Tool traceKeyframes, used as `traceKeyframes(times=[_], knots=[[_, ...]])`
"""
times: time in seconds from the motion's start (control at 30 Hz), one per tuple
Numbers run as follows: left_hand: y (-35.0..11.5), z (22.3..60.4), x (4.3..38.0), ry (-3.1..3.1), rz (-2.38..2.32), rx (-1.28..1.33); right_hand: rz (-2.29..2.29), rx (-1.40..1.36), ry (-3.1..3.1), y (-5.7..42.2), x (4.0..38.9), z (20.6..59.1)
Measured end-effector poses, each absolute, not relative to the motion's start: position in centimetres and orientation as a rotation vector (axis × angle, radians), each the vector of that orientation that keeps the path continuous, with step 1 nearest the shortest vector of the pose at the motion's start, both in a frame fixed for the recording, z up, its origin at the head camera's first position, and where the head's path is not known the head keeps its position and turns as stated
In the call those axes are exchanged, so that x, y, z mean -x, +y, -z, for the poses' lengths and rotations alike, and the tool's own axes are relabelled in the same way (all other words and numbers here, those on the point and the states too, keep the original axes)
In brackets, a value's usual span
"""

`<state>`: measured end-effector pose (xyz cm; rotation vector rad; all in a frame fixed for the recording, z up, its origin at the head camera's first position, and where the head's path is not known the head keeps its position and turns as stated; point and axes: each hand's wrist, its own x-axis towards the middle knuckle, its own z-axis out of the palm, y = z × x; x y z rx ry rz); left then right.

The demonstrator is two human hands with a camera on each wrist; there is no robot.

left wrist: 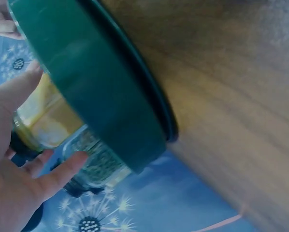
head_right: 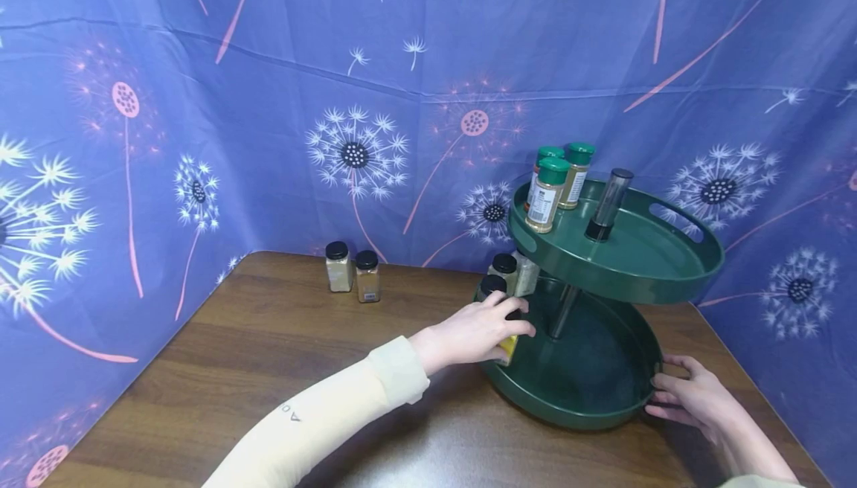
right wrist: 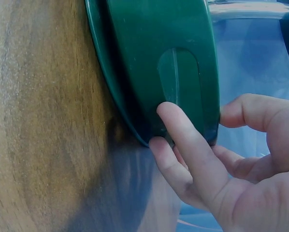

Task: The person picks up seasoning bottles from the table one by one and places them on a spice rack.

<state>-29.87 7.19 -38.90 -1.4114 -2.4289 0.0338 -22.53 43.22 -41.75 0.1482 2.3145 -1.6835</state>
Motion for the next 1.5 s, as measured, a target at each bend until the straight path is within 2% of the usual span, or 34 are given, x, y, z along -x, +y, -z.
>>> traceKeyframes(times=[0.87,1.5], knots=[[2.6,34.2,30.0,-2.413,-0.099,1.41,1.701,-0.144,2.303,43.1,22.4,41.7],[-3.3,34.8,32.5,-2.459,-0.027,1.247,1.648,-0.166,2.33,43.0,22.5,41.4]])
